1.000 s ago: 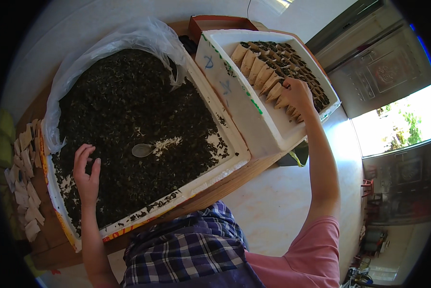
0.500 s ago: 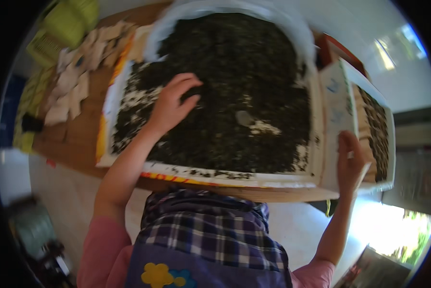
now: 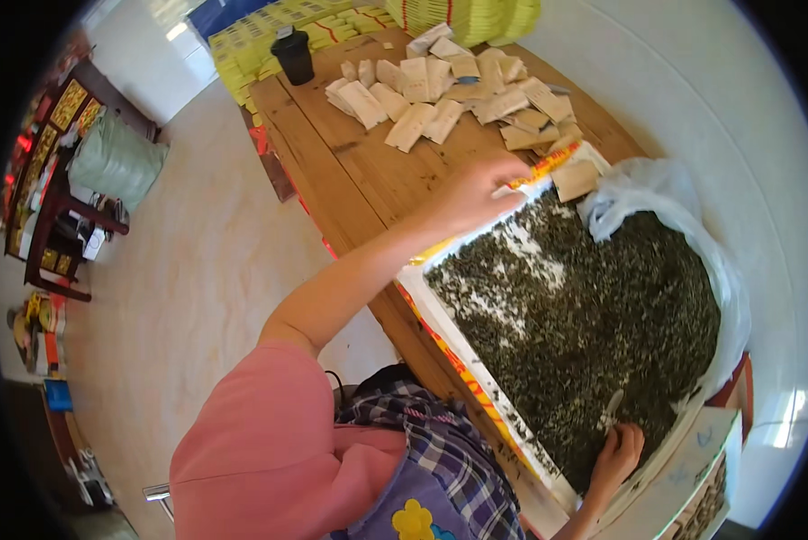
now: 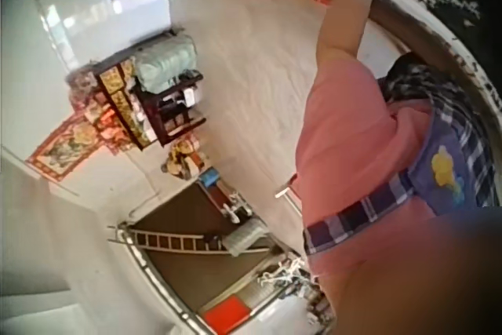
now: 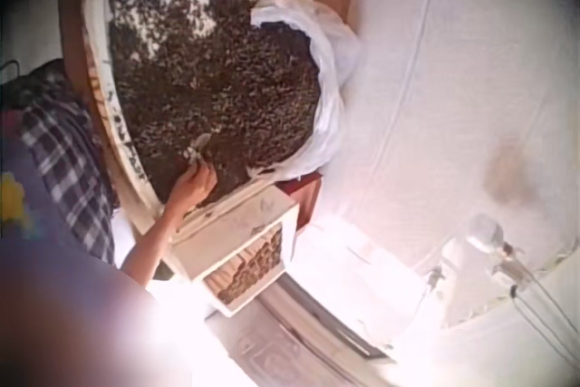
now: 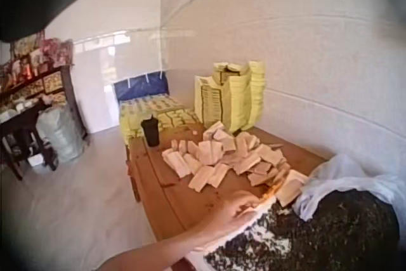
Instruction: Filling small paper packets with loose-leaf tea using a spoon and placing them in a box.
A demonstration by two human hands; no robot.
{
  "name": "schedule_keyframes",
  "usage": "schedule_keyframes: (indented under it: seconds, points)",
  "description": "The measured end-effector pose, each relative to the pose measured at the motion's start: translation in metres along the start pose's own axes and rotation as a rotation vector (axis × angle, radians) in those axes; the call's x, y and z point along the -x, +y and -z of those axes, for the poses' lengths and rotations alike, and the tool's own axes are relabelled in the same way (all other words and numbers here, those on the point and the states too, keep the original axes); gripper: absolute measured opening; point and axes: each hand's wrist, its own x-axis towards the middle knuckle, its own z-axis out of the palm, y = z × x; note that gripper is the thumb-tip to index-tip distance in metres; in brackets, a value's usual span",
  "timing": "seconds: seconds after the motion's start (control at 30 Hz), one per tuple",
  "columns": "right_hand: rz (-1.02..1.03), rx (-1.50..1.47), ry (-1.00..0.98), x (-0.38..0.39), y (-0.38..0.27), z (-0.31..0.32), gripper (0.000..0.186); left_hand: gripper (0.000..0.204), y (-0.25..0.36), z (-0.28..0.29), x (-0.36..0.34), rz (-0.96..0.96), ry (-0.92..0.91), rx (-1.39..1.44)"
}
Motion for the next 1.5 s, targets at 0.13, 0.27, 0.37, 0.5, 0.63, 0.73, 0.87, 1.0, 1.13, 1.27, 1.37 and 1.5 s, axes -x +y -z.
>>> schedule_keyframes:
  seconds: [0.13,0.27,0.37,0.5,0.63,0.73,0.87,1.0,1.13,1.27,1.37,1.5]
  points:
    - [0.007,0.033,-0.058,0.001,0.009,0.002,0.007,0.05,-0.077,0.084,-0.003,0.287,0.367,-0.521]
    - [-0.034,0.11,-0.077,-0.002,0.001,0.005,0.007,0.066,-0.13,0.118,-0.025,0.584,0.351,-0.714]
    - [-0.039,0.095,-0.087,-0.001,0.001,0.005,0.008,0.06,-0.136,0.115,-0.044,0.608,0.324,-0.844]
    - [-0.041,0.0,-0.029,-0.003,0.002,0.002,0.008,0.051,-0.143,0.12,-0.045,0.626,0.256,-0.911]
    - [-0.248,-0.125,0.068,0.001,-0.002,0.003,0.006,0.047,-0.138,0.123,-0.036,0.496,0.307,-0.723]
    - [-0.355,-0.339,0.148,0.0,-0.01,0.004,0.009,0.057,-0.136,0.116,-0.024,0.296,0.37,-0.373]
    - [-0.386,-0.44,0.135,-0.001,-0.01,0.014,0.009,0.068,-0.059,0.054,-0.027,0.141,0.213,0.001]
    - [-0.413,-0.637,0.221,-0.008,-0.002,0.006,0.006,0.063,0.009,-0.01,-0.023,0.148,-0.108,0.24]
    - [-0.442,-0.714,0.221,-0.024,-0.017,0.024,0.007,0.06,0.037,-0.074,-0.022,-0.033,-0.357,0.201]
    - [-0.386,-0.399,0.264,-0.03,-0.002,0.041,0.005,0.06,0.055,-0.124,-0.014,-0.08,-0.524,0.082]
    - [-0.15,0.042,0.324,-0.039,0.001,0.059,0.006,0.06,0.044,-0.139,-0.003,-0.068,-0.568,0.09]
    - [-0.01,0.283,0.246,-0.051,0.021,0.051,0.006,0.06,0.032,-0.139,0.003,-0.056,-0.592,0.041]
